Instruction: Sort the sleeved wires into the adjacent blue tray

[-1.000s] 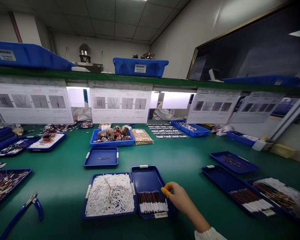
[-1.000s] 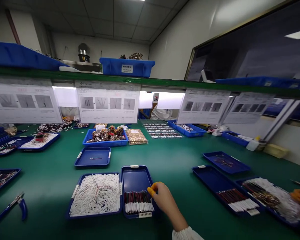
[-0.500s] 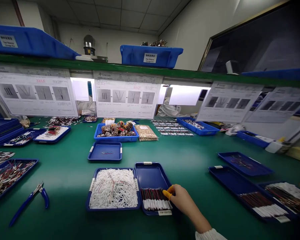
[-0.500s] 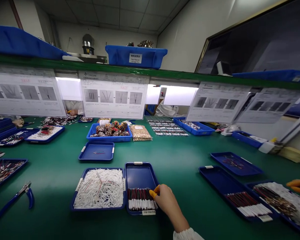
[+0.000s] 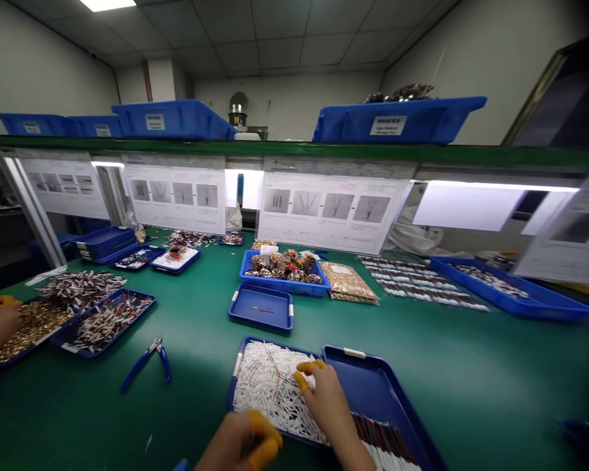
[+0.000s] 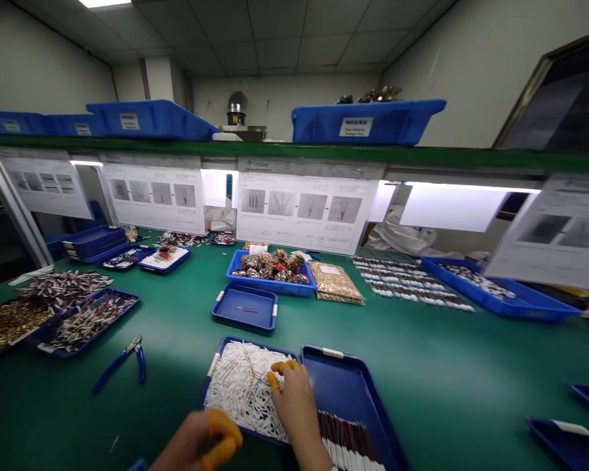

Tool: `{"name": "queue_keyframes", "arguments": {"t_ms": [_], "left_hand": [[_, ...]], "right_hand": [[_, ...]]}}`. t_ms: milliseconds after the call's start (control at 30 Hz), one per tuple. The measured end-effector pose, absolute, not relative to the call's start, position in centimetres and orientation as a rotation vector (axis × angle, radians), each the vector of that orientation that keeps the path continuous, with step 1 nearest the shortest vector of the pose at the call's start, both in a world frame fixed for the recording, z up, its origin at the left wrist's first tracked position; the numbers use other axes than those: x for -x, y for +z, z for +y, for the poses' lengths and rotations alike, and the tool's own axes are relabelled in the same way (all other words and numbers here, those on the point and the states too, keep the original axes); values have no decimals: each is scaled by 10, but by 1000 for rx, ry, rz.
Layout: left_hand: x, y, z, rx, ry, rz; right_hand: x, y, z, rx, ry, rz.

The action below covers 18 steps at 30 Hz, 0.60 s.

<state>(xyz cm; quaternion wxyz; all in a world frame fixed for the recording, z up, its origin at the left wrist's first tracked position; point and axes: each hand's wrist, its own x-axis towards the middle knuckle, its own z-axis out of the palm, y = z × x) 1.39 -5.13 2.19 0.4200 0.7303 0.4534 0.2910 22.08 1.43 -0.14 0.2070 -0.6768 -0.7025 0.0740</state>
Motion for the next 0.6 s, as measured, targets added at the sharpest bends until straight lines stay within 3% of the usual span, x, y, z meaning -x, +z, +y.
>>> {"name": "queue_keyframes", "arguments": {"t_ms": [233, 600], "left_hand": [[-38, 24, 30, -2218, 682, 1445], [-43, 5, 36, -2360, 482, 1581]], "right_hand": [[-200, -31, 37, 1886, 83, -1880], [-216, -65, 46, 1716, 240, -1708]]}}
